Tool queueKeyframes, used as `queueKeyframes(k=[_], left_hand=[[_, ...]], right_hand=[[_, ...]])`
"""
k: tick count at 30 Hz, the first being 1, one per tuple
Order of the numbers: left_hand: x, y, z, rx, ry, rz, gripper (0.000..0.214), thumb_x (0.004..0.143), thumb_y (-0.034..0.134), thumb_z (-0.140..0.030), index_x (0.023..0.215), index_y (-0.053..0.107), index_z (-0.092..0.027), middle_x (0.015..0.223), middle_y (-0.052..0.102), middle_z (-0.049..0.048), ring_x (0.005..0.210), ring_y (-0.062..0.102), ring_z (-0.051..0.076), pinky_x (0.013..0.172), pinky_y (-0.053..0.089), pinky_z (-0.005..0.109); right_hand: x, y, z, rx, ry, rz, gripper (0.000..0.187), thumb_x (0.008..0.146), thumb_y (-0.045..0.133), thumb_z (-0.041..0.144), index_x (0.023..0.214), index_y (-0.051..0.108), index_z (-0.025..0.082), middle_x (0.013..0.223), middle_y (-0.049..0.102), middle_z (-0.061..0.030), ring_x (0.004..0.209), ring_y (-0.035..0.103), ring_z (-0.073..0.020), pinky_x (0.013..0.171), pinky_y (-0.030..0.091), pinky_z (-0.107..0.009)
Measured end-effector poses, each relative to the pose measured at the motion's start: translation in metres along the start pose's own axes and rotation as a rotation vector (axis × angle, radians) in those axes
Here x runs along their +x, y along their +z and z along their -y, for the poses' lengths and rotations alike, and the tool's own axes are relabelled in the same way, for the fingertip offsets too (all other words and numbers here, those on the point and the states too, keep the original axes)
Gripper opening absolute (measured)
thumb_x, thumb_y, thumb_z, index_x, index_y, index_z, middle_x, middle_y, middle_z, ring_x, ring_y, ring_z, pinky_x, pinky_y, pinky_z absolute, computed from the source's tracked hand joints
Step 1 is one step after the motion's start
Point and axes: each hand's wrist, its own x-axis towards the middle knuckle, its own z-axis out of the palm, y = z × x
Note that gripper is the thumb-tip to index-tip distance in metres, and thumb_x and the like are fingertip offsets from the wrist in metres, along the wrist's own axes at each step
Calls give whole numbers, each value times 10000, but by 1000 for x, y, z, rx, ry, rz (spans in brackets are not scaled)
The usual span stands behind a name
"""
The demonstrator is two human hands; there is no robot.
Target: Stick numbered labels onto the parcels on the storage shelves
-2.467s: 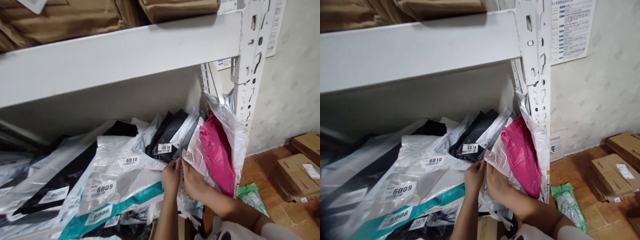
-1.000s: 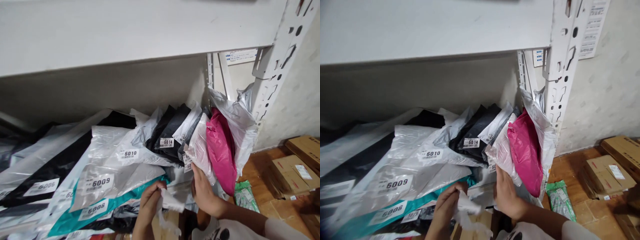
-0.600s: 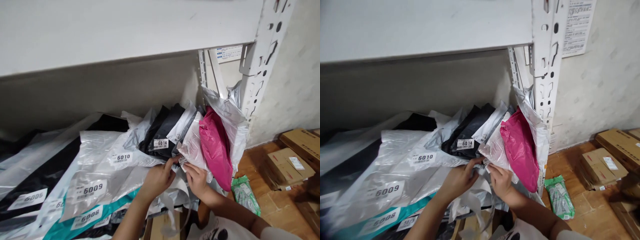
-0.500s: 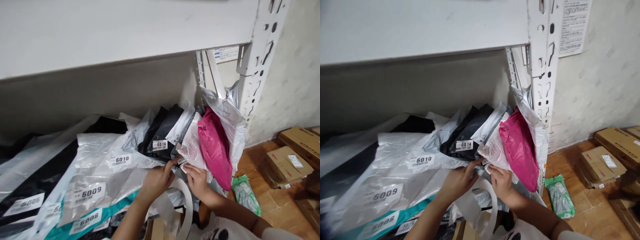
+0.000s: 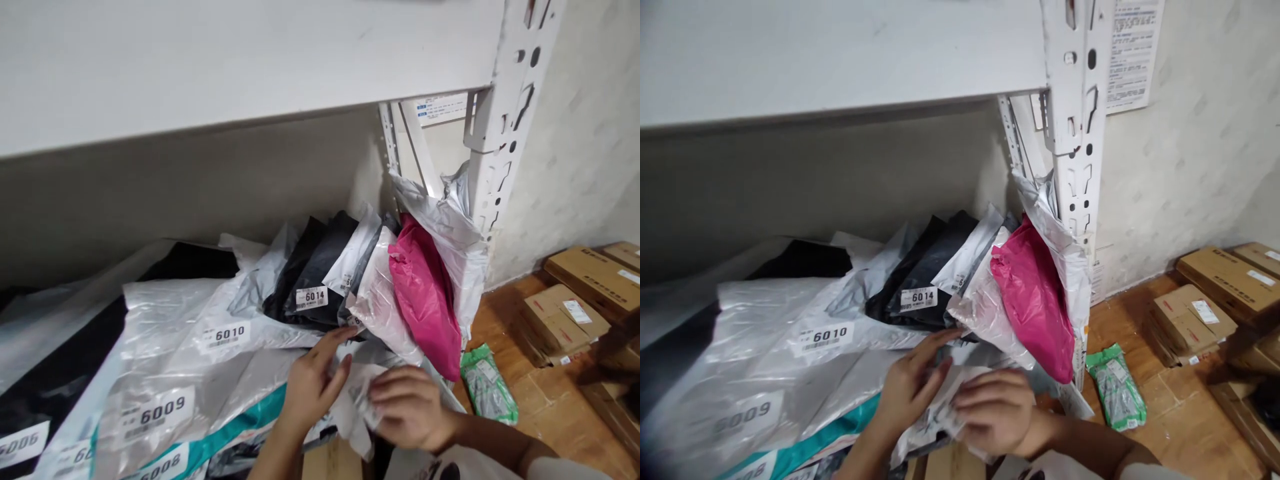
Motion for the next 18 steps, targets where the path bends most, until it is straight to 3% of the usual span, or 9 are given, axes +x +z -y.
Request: queueKeyframes(k=[2,4,6,8,10,13,15,18], left_hand=[[10,-1,-12,-160,-180,-50,416,930,482,-441,1266,584,-218,1158,749,101,628,683,174,629,576,309],[26,1,-24,-244,-340,-125,584,861,574,-522,1343,485,-205,1162,726,104,508,587,135,543,527,301],[43,4,-33,-281,-412,-176,602,782,635,-573,1247,524,-207,1085,718,70,490,549,118,523,492,285],[53,7,-38,-324,-432,-174,466,756,631,-593,1023,572,-216,880,695,4,463,508,109,483,432,257],[55,9,-38,-372,-438,-174,390,761,609,-589,891,546,-227,699,624,-45,443,474,111,454,376,237],[47,11,-34,-394,-461,-224,371,772,593,-574,902,540,-230,527,486,-98,414,430,127,437,340,236],[42,12,-32,-383,-474,-268,374,779,579,-575,915,553,-227,496,440,-107,407,415,137,436,343,247],[40,15,-32,-376,-440,-336,348,793,553,-560,892,566,-226,663,601,-32,556,562,168,551,463,281]], right_hand=[[19,-8,-2,6,34,-201,181,929,661,203,1106,659,241,876,796,-32,893,779,-175,824,661,-293],[36,-8,-8,8,-24,-270,211,910,661,131,1106,669,208,886,790,-65,934,775,-199,827,665,-319],[48,-2,-14,-40,-96,-239,203,912,643,108,1090,677,199,885,784,-68,972,767,-202,839,663,-316],[55,8,-20,-83,-102,-244,232,908,619,74,1094,677,200,914,779,-69,1015,753,-204,866,657,-331],[58,17,-26,-117,-47,-260,283,894,587,29,1090,678,212,947,770,-64,1033,735,-200,892,645,-352],[58,26,-32,-180,89,-194,295,867,551,22,1040,688,217,978,749,-69,982,701,-208,871,628,-381],[57,28,-34,-201,196,-102,300,829,546,38,1030,689,209,986,733,-78,943,672,-220,853,613,-394],[54,28,-37,-170,309,-5,376,758,556,46,1085,666,196,1003,721,-85,957,656,-233,878,592,-401]])
